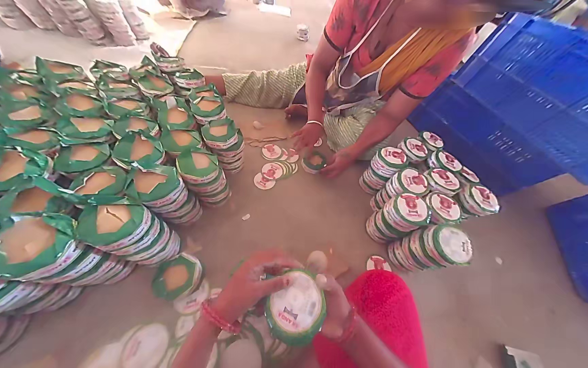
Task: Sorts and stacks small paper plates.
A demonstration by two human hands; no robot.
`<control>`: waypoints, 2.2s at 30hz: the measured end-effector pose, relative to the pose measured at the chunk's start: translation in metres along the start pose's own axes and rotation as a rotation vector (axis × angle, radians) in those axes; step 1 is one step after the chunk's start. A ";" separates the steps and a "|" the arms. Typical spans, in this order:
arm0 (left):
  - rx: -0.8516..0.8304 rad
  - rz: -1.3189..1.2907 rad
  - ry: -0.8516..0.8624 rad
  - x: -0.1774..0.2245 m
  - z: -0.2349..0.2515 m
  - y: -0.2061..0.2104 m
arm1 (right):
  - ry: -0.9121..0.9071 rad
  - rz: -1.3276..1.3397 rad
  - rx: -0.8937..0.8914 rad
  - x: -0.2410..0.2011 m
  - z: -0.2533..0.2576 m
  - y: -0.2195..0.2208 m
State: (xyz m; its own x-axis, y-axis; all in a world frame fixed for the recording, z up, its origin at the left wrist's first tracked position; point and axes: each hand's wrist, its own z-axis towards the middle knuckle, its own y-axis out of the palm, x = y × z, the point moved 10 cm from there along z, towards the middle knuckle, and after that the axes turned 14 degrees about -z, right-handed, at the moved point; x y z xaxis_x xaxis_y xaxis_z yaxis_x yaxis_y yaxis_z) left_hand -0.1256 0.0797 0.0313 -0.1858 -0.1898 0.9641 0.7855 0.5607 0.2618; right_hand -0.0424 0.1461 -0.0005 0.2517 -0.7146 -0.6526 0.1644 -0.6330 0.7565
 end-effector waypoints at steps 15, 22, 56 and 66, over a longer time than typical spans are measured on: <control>0.028 -0.218 -0.115 -0.017 -0.005 -0.009 | 0.022 0.106 0.085 0.007 0.006 -0.013; 0.582 -0.091 0.126 0.021 -0.038 -0.100 | 0.066 -0.821 0.677 -0.112 0.041 -0.104; 0.942 -0.121 0.175 0.028 -0.107 -0.115 | -0.075 -0.695 0.783 -0.138 0.074 -0.176; 1.029 -0.105 0.170 0.024 -0.106 -0.129 | -0.136 -1.212 0.793 -0.192 0.063 -0.145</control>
State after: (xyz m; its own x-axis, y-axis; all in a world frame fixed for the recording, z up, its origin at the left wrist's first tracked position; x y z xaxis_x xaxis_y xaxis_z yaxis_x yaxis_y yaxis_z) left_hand -0.1688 -0.0824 0.0161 -0.0764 -0.3432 0.9362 -0.1259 0.9347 0.3324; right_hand -0.1750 0.3559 0.0128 0.2457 0.3736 -0.8944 -0.3648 -0.8192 -0.4425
